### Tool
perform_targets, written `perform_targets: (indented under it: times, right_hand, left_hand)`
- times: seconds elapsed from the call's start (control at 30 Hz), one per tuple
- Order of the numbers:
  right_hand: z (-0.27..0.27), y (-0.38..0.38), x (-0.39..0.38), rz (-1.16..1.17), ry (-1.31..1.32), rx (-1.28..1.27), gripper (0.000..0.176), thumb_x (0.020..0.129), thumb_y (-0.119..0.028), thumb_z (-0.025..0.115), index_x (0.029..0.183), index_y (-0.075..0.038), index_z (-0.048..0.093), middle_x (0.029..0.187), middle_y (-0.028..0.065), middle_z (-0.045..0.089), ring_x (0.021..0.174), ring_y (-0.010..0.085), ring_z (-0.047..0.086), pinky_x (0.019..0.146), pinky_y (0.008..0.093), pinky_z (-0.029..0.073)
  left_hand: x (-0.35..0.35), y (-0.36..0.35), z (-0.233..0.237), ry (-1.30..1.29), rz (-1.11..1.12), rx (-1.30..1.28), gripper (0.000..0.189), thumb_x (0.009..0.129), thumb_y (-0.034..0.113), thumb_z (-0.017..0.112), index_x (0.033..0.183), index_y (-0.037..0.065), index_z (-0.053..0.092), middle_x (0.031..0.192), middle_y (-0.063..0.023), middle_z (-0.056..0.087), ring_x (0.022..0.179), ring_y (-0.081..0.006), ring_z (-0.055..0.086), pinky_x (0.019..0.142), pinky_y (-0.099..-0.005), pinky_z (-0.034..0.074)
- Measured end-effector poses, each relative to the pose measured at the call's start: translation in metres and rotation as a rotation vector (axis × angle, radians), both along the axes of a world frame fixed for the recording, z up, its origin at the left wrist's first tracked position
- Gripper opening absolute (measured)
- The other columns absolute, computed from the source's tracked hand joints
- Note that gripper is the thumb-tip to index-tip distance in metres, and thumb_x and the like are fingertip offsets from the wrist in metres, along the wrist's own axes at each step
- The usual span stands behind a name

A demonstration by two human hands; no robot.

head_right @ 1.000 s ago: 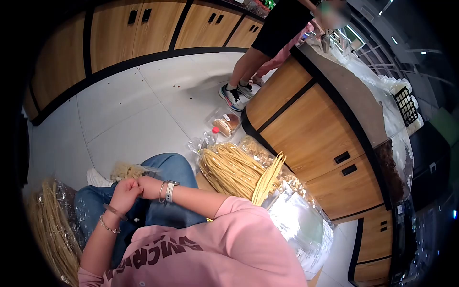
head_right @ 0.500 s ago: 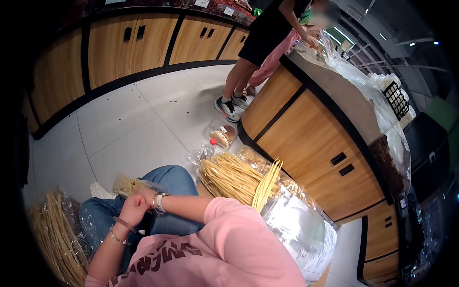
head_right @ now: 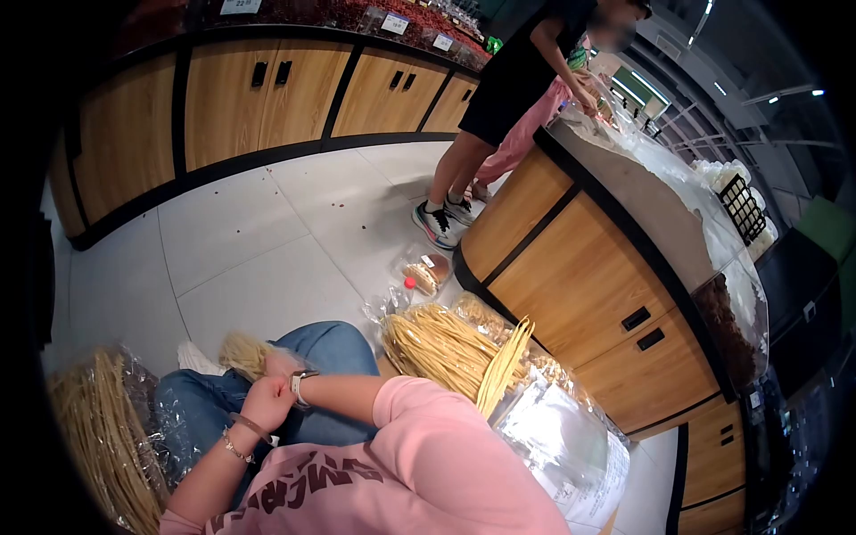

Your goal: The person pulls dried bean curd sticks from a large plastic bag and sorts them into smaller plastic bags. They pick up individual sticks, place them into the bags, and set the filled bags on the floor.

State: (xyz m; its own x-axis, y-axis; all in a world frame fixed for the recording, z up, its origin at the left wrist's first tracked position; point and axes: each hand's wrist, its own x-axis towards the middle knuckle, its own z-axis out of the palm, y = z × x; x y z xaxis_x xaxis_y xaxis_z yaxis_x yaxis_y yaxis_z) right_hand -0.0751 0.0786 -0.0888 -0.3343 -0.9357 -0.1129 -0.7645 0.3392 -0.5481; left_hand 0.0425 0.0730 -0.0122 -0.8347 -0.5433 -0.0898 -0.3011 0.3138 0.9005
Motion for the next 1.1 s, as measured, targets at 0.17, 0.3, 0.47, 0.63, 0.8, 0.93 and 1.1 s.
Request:
perform_targets:
  times: [0.17,0.3,0.47,0.63,0.8,0.93,1.1]
  right_hand:
    - [0.021,-0.001,0.004,0.095,0.138,0.103,0.032,0.067,-0.031,0.064,0.076,0.000,0.063,0.074,0.0192,0.061,0.072,0.0318,0.061,0.062,0.0402,0.048]
    - [0.014,-0.004,0.008,0.053,0.181,0.061,0.028,0.068,-0.028,0.062,0.076,-0.001,0.064,0.073,0.0174,0.062,0.070,0.0314,0.061,0.061,0.0400,0.048]
    - [0.068,0.002,0.004,0.396,0.163,0.149,0.018,0.069,-0.023,0.058,0.071,-0.006,0.063,0.074,0.0163,0.061,0.067,0.0313,0.059,0.059,0.0398,0.047]
    - [0.138,0.022,-0.004,0.527,0.254,0.098,0.020,0.073,-0.019,0.053,0.090,-0.010,0.059,0.070,0.0138,0.059,0.067,0.0312,0.057,0.060,0.0404,0.045]
    - [0.210,0.039,-0.018,0.520,0.324,-0.505,0.028,0.071,-0.002,0.053,0.099,-0.009,0.056,0.081,0.0100,0.058,0.071,0.0291,0.056,0.061,0.0367,0.045]
    - [0.217,0.043,-0.046,0.168,0.163,-0.741,0.035,0.073,0.004,0.050,0.106,-0.007,0.053,0.085,0.0109,0.057,0.068,0.0226,0.056,0.061,0.0305,0.045]
    - [0.204,0.054,-0.052,0.285,-0.351,-0.552,0.052,0.074,-0.006,0.062,0.123,-0.009,0.043,0.106,0.0065,0.052,0.087,0.0136,0.053,0.076,0.0272,0.046]
  left_hand:
    - [0.000,0.003,-0.002,-0.033,-0.008,-0.034,0.016,0.068,0.014,0.055,0.058,0.002,0.050,0.054,-0.0165,0.051,0.050,-0.0296,0.053,0.048,-0.0373,0.041]
    - [0.000,0.004,-0.006,-0.007,-0.009,-0.068,0.017,0.068,0.014,0.054,0.058,0.002,0.050,0.055,-0.0176,0.052,0.051,-0.0316,0.053,0.048,-0.0379,0.041]
    - [0.011,-0.019,0.011,0.031,0.022,-0.123,0.018,0.071,0.015,0.054,0.061,0.000,0.052,0.056,-0.0185,0.052,0.051,-0.0299,0.054,0.048,-0.0372,0.041]
    - [0.018,-0.082,0.040,0.087,0.081,-0.008,0.024,0.074,0.016,0.054,0.057,0.001,0.047,0.046,-0.0026,0.041,0.046,-0.0072,0.038,0.042,-0.0279,0.032]
    - [0.016,-0.108,0.100,0.100,0.160,0.324,0.021,0.077,0.016,0.053,0.059,0.006,0.048,0.052,0.0022,0.043,0.047,-0.0069,0.039,0.043,-0.0244,0.034]
    - [0.015,-0.114,0.139,0.245,0.039,0.384,0.021,0.080,0.014,0.052,0.061,0.011,0.042,0.052,0.0056,0.033,0.045,-0.0057,0.030,0.050,-0.0230,0.035]
    - [0.017,-0.104,0.202,0.432,-0.006,0.466,0.019,0.082,0.015,0.051,0.065,0.012,0.043,0.051,0.0082,0.030,0.041,-0.0046,0.026,0.052,-0.0246,0.037]
